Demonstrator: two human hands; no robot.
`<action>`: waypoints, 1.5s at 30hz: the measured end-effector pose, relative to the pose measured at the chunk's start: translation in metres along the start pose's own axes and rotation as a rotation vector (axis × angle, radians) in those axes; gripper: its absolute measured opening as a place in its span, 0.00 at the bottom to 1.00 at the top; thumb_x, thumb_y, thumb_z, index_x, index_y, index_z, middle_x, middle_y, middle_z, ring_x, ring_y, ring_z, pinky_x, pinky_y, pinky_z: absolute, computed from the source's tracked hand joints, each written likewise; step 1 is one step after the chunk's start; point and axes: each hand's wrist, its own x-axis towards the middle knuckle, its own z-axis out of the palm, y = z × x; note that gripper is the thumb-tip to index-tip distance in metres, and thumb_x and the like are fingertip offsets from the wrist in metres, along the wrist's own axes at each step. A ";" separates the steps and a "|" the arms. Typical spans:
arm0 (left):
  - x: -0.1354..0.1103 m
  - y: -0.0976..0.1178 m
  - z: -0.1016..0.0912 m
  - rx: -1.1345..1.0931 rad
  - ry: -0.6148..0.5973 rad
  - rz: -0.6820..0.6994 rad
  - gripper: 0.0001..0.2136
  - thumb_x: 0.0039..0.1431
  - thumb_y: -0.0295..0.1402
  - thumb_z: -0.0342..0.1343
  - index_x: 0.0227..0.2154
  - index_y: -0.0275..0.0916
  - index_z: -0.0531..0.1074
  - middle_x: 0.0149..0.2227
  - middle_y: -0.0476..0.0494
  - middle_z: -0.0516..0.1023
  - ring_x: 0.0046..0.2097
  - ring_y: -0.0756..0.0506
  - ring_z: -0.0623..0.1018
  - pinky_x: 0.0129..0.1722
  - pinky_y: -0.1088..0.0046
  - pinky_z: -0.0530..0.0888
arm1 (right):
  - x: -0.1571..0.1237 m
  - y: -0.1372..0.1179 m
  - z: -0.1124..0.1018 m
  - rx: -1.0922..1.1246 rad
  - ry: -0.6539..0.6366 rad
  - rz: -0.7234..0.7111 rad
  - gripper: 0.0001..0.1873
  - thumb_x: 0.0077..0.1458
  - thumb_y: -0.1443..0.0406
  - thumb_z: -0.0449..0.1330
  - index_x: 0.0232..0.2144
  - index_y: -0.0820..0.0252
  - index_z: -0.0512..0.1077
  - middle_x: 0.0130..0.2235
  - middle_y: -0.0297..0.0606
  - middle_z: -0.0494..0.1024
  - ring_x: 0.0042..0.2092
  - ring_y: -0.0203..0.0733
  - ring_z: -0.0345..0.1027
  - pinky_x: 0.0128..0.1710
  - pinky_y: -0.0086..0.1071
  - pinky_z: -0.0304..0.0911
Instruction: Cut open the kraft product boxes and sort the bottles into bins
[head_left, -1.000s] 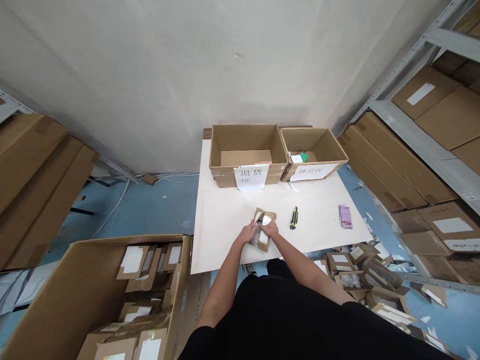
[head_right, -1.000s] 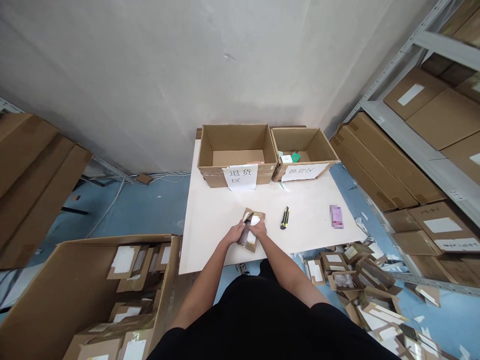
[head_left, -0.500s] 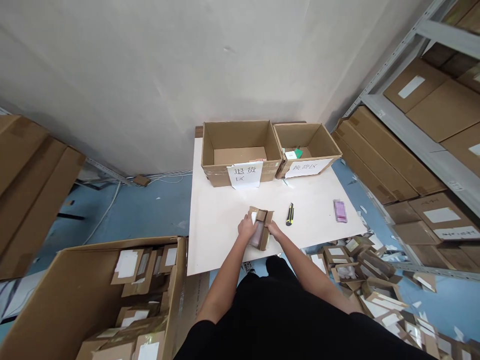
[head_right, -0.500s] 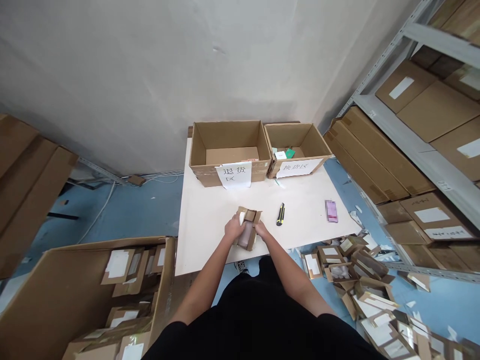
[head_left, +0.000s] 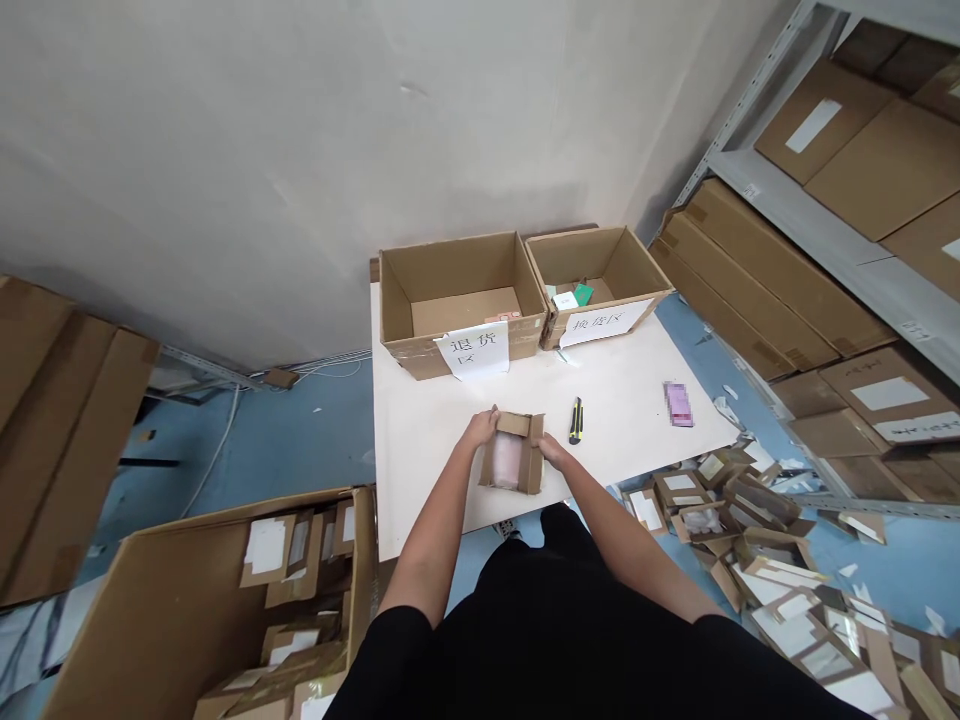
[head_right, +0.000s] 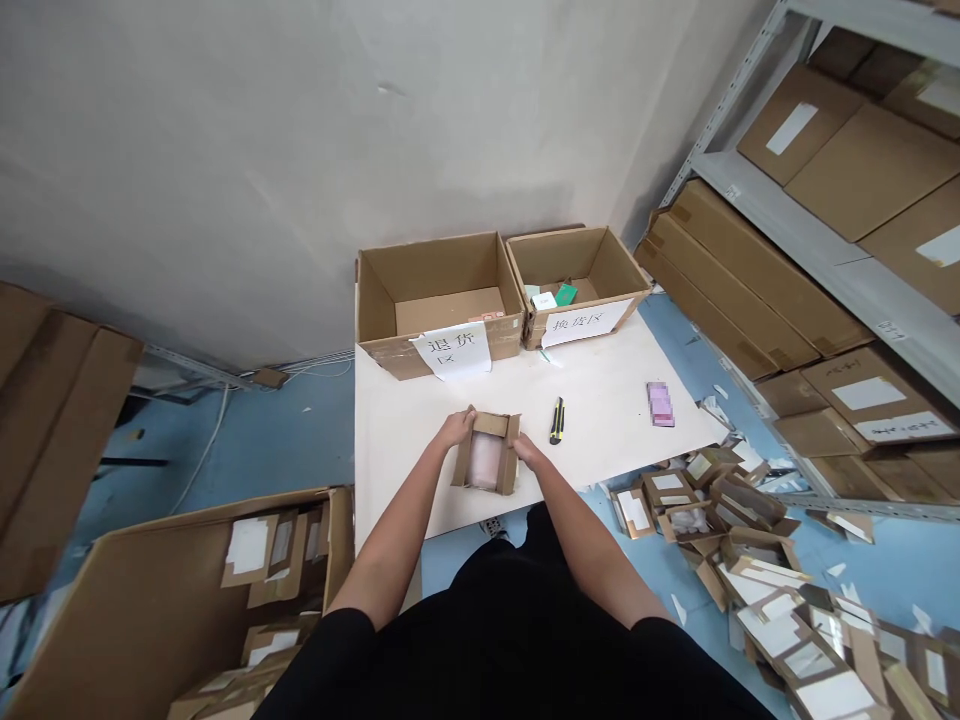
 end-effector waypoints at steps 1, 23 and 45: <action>-0.001 -0.003 -0.002 -0.014 0.007 -0.005 0.18 0.74 0.43 0.47 0.50 0.39 0.79 0.52 0.38 0.84 0.56 0.39 0.80 0.57 0.67 0.73 | 0.001 -0.001 -0.001 0.015 -0.028 0.016 0.17 0.45 0.64 0.60 0.41 0.61 0.77 0.36 0.40 0.81 0.38 0.47 0.73 0.36 0.33 0.67; -0.095 -0.021 0.076 0.102 0.193 0.051 0.18 0.65 0.29 0.54 0.56 0.42 0.78 0.77 0.44 0.53 0.77 0.37 0.53 0.72 0.57 0.62 | -0.014 -0.014 0.028 -1.154 0.059 -0.451 0.27 0.63 0.64 0.63 0.64 0.51 0.73 0.79 0.40 0.38 0.78 0.59 0.19 0.72 0.64 0.27; -0.103 -0.060 0.082 0.028 0.305 -0.136 0.46 0.61 0.22 0.50 0.77 0.55 0.37 0.80 0.44 0.37 0.53 0.37 0.78 0.49 0.60 0.78 | 0.020 -0.065 0.063 -1.162 0.191 -0.465 0.46 0.61 0.67 0.59 0.77 0.58 0.46 0.78 0.54 0.39 0.78 0.64 0.22 0.73 0.64 0.33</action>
